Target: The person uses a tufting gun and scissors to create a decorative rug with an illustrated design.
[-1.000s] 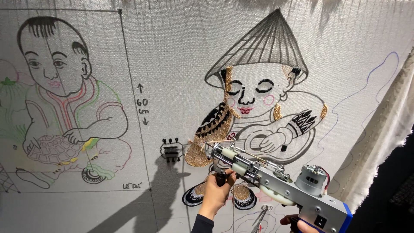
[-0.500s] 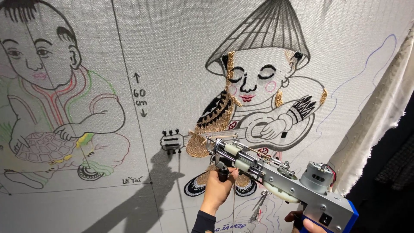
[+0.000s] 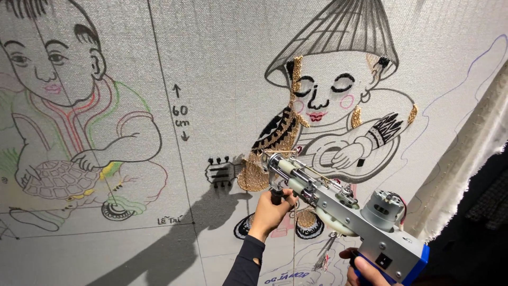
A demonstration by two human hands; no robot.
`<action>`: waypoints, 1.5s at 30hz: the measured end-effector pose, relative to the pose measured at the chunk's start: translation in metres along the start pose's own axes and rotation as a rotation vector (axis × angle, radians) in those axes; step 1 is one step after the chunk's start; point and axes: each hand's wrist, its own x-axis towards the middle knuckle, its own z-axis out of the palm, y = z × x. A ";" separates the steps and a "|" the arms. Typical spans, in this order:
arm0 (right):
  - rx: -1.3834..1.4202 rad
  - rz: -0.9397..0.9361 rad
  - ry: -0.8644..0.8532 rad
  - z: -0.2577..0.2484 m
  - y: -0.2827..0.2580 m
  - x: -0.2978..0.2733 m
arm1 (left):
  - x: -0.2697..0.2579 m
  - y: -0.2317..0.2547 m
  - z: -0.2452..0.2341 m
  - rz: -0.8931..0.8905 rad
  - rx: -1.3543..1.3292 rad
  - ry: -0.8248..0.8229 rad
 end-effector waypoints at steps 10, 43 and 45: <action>0.117 -0.001 0.118 0.125 -0.070 -0.039 | 0.021 0.019 -0.016 0.026 0.061 -0.016; 0.064 -0.033 0.183 0.155 -0.085 -0.037 | 0.037 0.011 -0.024 0.024 0.105 0.005; 0.053 -0.053 0.195 0.164 -0.088 -0.039 | 0.039 0.012 -0.025 0.046 0.080 -0.004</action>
